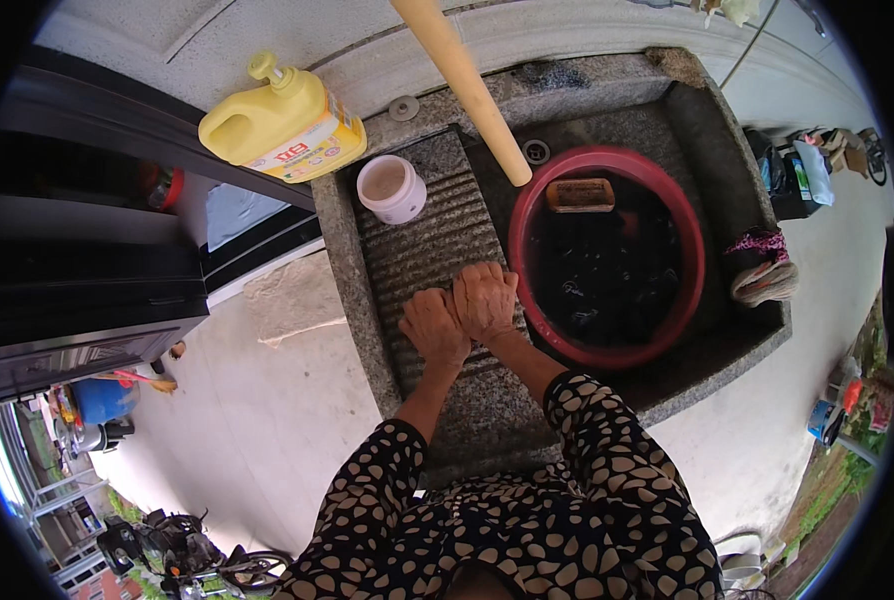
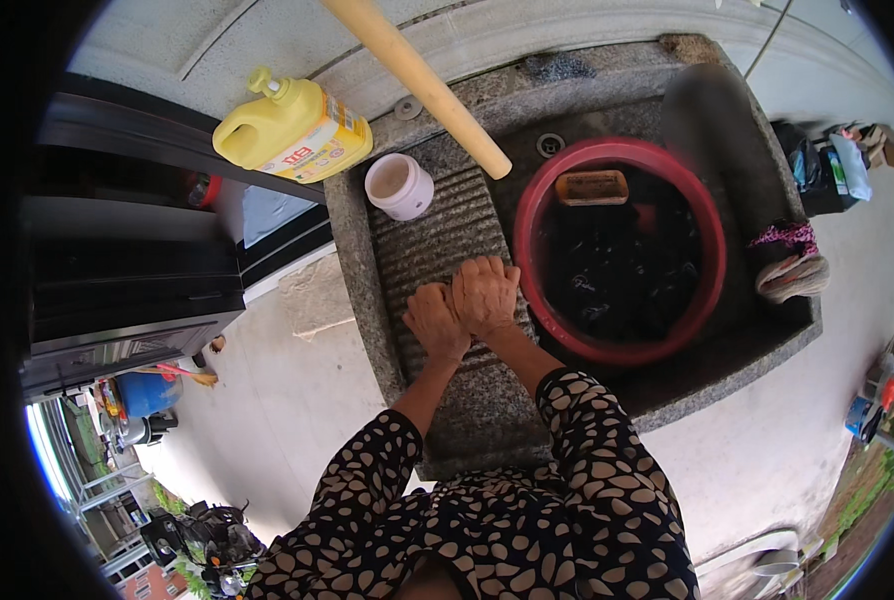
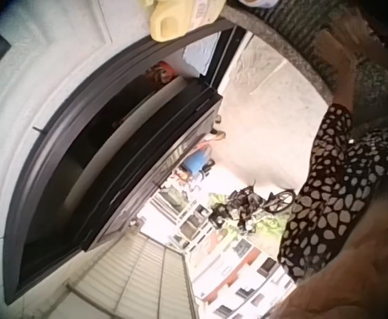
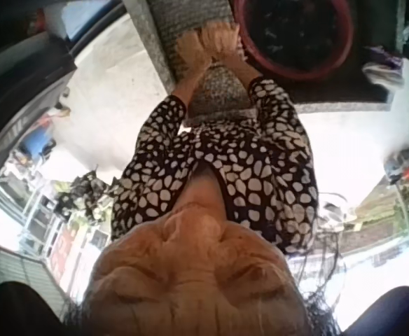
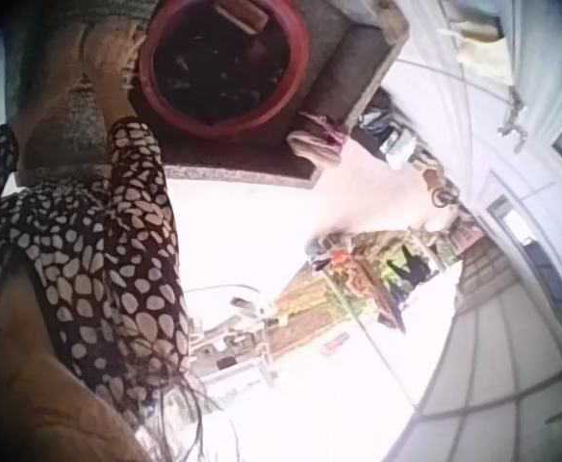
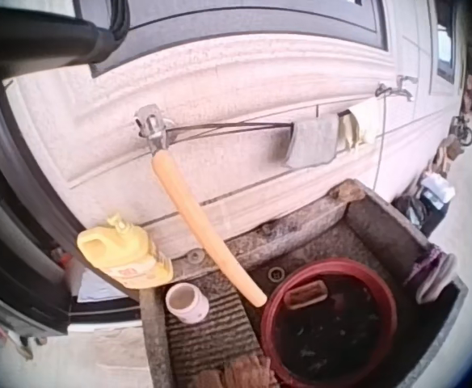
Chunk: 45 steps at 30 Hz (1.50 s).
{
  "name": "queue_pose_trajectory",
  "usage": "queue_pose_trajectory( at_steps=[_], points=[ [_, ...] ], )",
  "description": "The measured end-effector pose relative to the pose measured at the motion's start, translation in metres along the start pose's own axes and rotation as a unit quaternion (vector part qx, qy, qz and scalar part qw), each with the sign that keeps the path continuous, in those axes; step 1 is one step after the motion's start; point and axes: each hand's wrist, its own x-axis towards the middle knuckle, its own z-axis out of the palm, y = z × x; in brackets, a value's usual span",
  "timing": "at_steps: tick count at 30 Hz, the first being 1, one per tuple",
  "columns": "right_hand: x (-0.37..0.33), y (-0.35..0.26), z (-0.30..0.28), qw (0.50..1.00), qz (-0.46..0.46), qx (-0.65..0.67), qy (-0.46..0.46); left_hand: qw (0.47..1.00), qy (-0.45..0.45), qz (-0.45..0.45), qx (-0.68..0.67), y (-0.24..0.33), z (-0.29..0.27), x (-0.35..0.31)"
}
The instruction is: The person washes a patterned cloth by hand using a stone washboard and a bar of soap. They scrub the fabric on the ridged surface, rinse it in a red basin filled with water, and wring it out repeatedly. The process involves alternating between scrubbing and rinsing to clean the garment.
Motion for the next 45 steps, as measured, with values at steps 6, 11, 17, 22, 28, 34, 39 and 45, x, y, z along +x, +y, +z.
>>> queue_pose_trajectory(
  at_steps=[6, 11, 17, 22, 28, 34, 39, 45],
  points=[
    [0.024, 0.042, 0.002, 0.924, 0.281, 0.212, 0.152, 0.88, -0.055, -0.342, -0.326, -0.006, -0.016, 0.049],
    [0.021, 0.095, -0.16, 0.784, 0.34, 0.439, 0.276, 0.609, -0.048, -0.321, -0.724, 0.016, -0.057, 0.052],
    [-0.026, 0.198, -0.26, 0.891, 0.26, 0.132, 0.35, 0.711, -0.162, -0.103, -0.676, 0.055, -0.024, 0.033],
    [-0.045, 0.209, -0.217, 0.958, 0.201, -0.076, 0.188, 0.748, -0.248, -0.158, -0.595, 0.079, -0.001, 0.004],
    [-0.039, 0.19, -0.121, 0.961, 0.188, -0.152, -0.132, 0.885, -0.288, 0.135, -0.34, 0.123, 0.059, 0.005],
    [-0.063, 0.27, -0.074, 0.935, 0.06, -0.222, -0.269, 0.903, -0.359, 0.195, 0.134, 0.134, 0.138, -0.005],
    [-0.048, 0.318, -0.038, 0.887, -0.027, -0.325, -0.326, 0.799, -0.594, 0.062, 0.07, 0.12, 0.167, 0.033],
    [-0.017, 0.281, -0.103, 0.986, 0.154, 0.034, 0.061, 0.85, -0.363, -0.105, -0.368, 0.108, 0.143, 0.008]
  ],
)
